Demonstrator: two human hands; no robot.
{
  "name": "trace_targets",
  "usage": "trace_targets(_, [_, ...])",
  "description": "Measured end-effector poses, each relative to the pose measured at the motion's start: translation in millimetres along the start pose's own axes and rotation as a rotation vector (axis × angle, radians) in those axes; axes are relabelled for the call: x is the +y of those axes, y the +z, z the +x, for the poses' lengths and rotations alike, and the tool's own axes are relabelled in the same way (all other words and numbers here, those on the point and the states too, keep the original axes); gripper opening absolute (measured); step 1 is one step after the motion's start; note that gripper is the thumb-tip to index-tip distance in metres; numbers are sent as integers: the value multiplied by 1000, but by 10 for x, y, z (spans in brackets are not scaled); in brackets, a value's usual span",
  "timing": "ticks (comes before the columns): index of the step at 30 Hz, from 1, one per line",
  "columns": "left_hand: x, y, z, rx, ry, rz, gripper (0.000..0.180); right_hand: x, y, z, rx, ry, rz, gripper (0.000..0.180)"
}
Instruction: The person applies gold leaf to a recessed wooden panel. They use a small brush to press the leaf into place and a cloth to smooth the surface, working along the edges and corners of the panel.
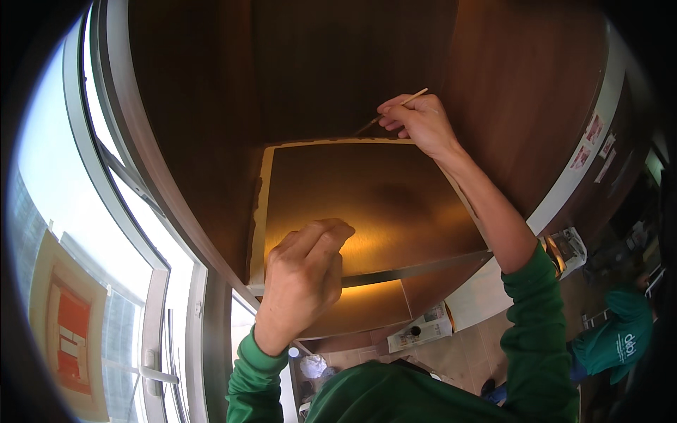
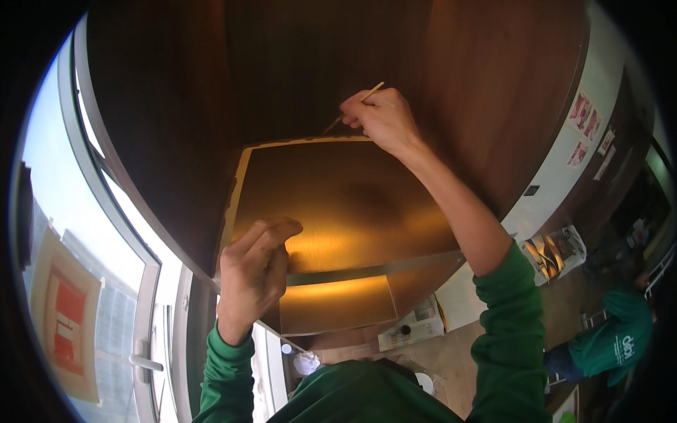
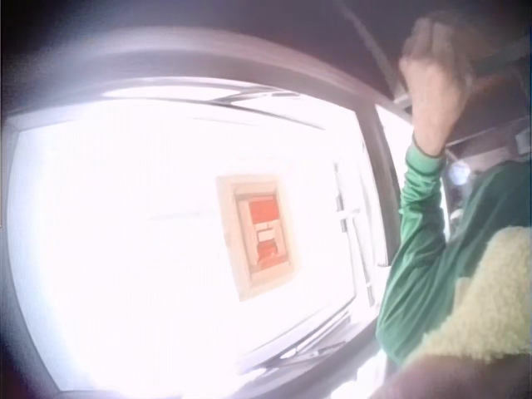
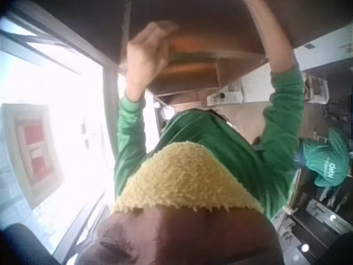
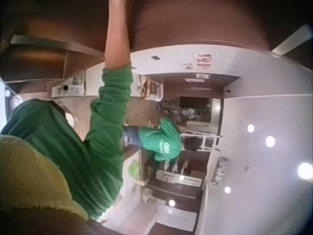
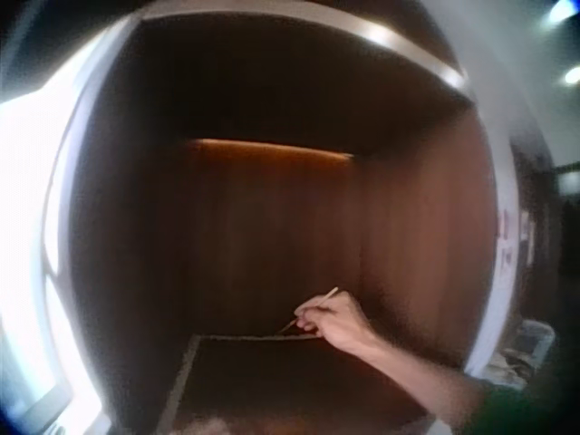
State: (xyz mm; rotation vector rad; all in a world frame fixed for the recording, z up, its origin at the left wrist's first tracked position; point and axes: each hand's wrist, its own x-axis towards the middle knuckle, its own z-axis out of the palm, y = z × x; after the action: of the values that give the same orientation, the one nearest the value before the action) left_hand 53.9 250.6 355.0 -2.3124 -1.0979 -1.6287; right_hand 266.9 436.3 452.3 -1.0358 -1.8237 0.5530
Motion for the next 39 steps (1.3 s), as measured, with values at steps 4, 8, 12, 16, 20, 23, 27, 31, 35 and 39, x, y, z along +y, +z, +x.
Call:
trace_targets(4, [-117, 38, -104, -3, -85, -13, 30, -10, 200, 150, -39, -10, -13, 30])
trace_targets(8, [-174, 101, -166, 29, -134, 20, 30, 122, 358, 323, -65, -112, -123, 30])
trace_targets(12, [-133, 92, -183, 34, -114, 65, 32, 188, 494, 444, -109, -108, -181, 30])
trace_targets(16, [-138, 86, -191, 34, -76, 87, 36, 251, 610, 505, -139, -121, -232, 29])
trace_targets(20, [-157, 88, -205, 35, -39, 78, 37, 286, 685, 542, -139, -121, -248, 28])
trace_targets(23, [-192, 103, -222, 36, -6, 82, 41, 291, 705, 549, -147, -98, -249, 28])
trace_targets(27, [-189, 103, -221, 36, -6, 65, 41, 343, 712, 571, -151, -74, -259, 28])
trace_targets(31, [-185, 104, -213, 50, -1, 58, 42, 362, 715, 579, -143, -70, -292, 27])
trace_targets(35, [-194, 107, -216, 57, 3, 52, 43, 361, 678, 596, -162, -55, -284, 27])
trace_targets(39, [-190, 104, -219, 51, -4, 59, 44, 376, 636, 620, -156, -67, -296, 27])
